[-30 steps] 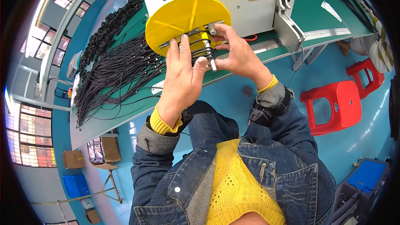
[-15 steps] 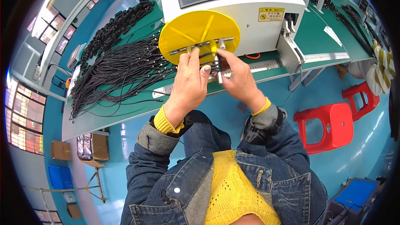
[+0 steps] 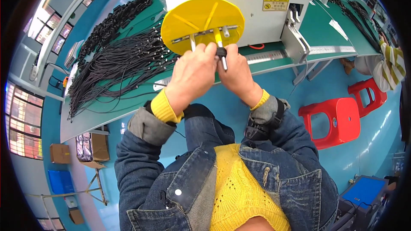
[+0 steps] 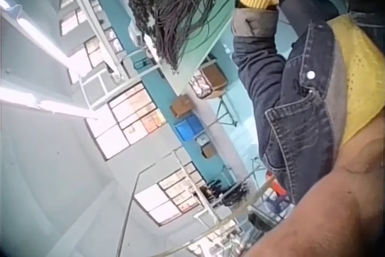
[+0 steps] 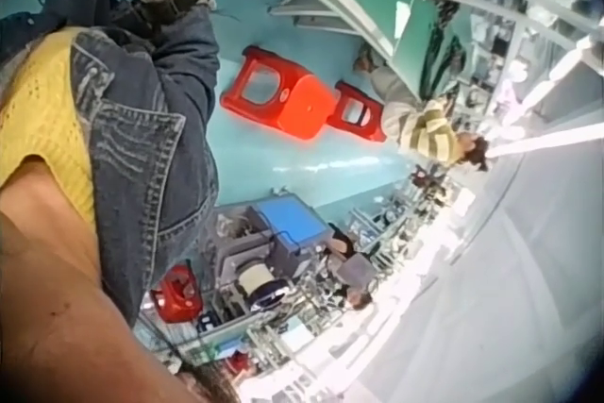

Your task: The person picks up a cable, winds it around the pegs of a machine, and removes the coiled cable to wrap a tie around it by hand. This process is repeated several times, with the finished bundles placed on the person's lap.

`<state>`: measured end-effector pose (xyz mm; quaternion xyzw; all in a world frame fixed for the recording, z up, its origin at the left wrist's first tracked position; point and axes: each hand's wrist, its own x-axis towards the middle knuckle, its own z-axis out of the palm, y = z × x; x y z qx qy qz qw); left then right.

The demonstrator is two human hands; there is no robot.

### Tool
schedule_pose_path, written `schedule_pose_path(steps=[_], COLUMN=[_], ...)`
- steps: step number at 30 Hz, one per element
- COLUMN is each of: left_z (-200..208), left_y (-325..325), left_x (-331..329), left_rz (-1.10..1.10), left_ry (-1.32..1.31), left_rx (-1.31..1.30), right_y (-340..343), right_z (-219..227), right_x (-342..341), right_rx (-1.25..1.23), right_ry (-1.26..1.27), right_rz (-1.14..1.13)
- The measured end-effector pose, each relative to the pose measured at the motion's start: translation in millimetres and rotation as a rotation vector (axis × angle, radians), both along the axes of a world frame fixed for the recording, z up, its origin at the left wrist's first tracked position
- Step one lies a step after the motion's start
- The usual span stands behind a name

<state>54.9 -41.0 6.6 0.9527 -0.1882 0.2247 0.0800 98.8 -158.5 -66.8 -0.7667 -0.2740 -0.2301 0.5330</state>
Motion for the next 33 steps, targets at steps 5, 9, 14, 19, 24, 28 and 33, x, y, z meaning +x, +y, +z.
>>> schedule_pose_path(steps=[5, 9, 14, 19, 24, 28, 33], left_z=[-8.7, -28.7, -66.6, -86.2, -96.9, -112.9, -130.2], left_y=[-14.1, -28.6, 7.9, 10.4, 20.3, 18.5, 28.5], left_x=[-36.2, -73.8, -69.7, -73.8, -70.1, -63.3, -64.0], left_rz=[0.051, 0.089, -0.092, 0.159, 0.099, 0.137, -0.124], left_ry=[0.01, 0.139, 0.403, 1.204, 1.619, 1.799, 1.804], left_rx=[-0.006, -0.186, -0.332, -1.606, -1.348, -1.12, -1.261], right_y=[-10.5, -26.9, -28.4, -16.4, -21.3, -24.5, -19.5], right_z=[2.4, -11.9, -44.6, -72.4, -67.3, -57.0, -83.8], right_x=[-37.1, -52.1, -50.2, -58.5, -61.9, -64.8, -60.6], right_rx=[-0.039, -0.166, -0.295, -0.243, -0.518, -0.882, -0.427], right_ry=[-0.005, 0.054, 0.174, 0.196, 0.15, 0.118, 0.291], right_rz=[-0.01, 0.072, 0.32, 0.423, 0.473, 0.543, 0.577])
